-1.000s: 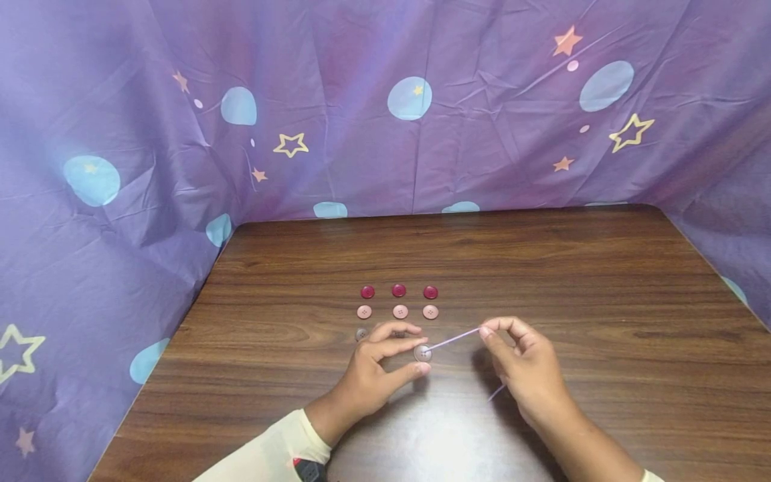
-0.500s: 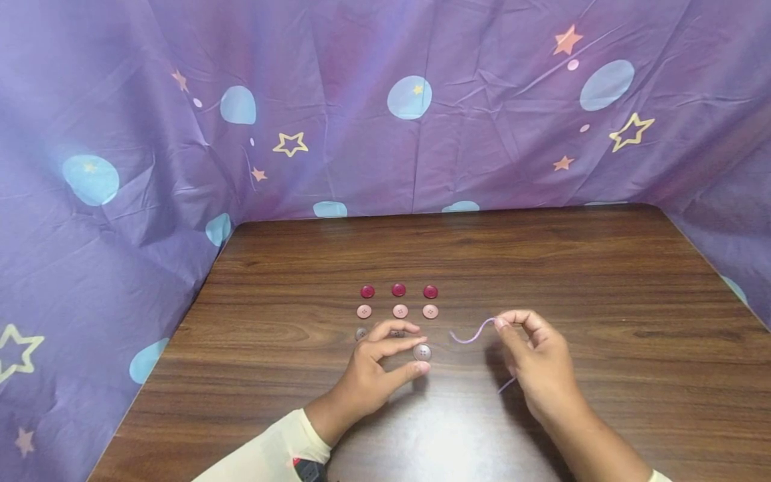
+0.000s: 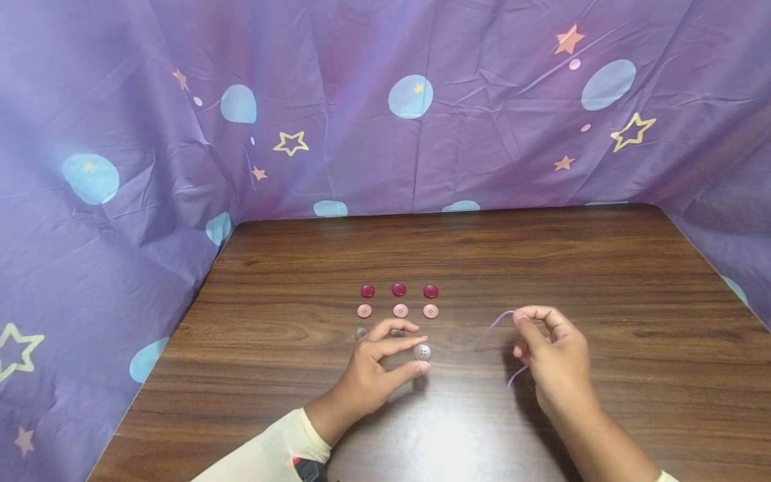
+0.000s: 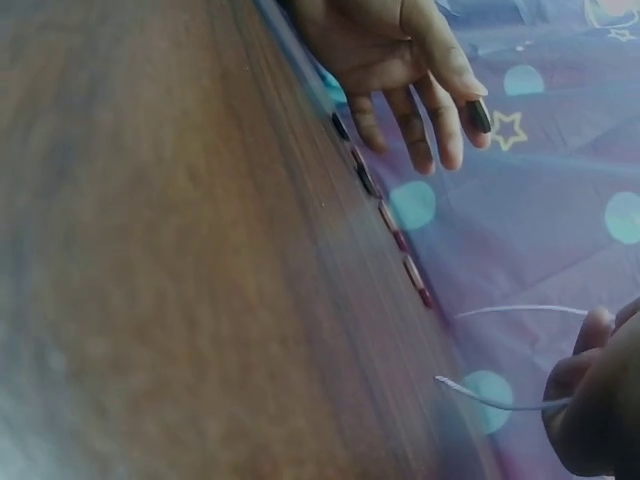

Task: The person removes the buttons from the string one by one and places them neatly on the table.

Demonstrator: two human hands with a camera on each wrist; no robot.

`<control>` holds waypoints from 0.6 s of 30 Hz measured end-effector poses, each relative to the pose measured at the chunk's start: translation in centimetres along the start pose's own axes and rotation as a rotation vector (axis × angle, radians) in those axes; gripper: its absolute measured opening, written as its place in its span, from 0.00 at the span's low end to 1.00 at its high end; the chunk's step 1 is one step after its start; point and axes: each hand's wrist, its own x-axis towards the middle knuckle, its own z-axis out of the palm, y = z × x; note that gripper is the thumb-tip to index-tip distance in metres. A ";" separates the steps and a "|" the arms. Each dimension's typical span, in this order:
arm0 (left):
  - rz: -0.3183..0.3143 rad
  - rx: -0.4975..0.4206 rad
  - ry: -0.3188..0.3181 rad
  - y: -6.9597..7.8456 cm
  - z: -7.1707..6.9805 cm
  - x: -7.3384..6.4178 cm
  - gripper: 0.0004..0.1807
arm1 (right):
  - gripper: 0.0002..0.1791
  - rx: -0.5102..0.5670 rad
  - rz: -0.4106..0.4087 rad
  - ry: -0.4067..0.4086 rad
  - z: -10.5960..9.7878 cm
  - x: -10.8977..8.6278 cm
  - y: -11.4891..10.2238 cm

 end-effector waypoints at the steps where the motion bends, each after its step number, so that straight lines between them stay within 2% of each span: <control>1: 0.004 -0.001 0.000 0.0 0.0 0.0 0.21 | 0.10 0.008 0.002 0.011 -0.1 0.1 0.0; 5: 0.014 0.002 0.002 -0.1 0.1 0.0 0.21 | 0.12 0.023 0.013 0.048 -0.2 0.3 -0.1; 13: 0.005 -0.005 0.006 0.1 0.0 0.0 0.20 | 0.12 -0.069 0.088 0.090 -0.6 0.5 -0.5; 18: 0.022 0.011 0.017 0.1 0.0 0.0 0.20 | 0.12 -0.070 0.108 0.100 -0.8 0.6 -0.6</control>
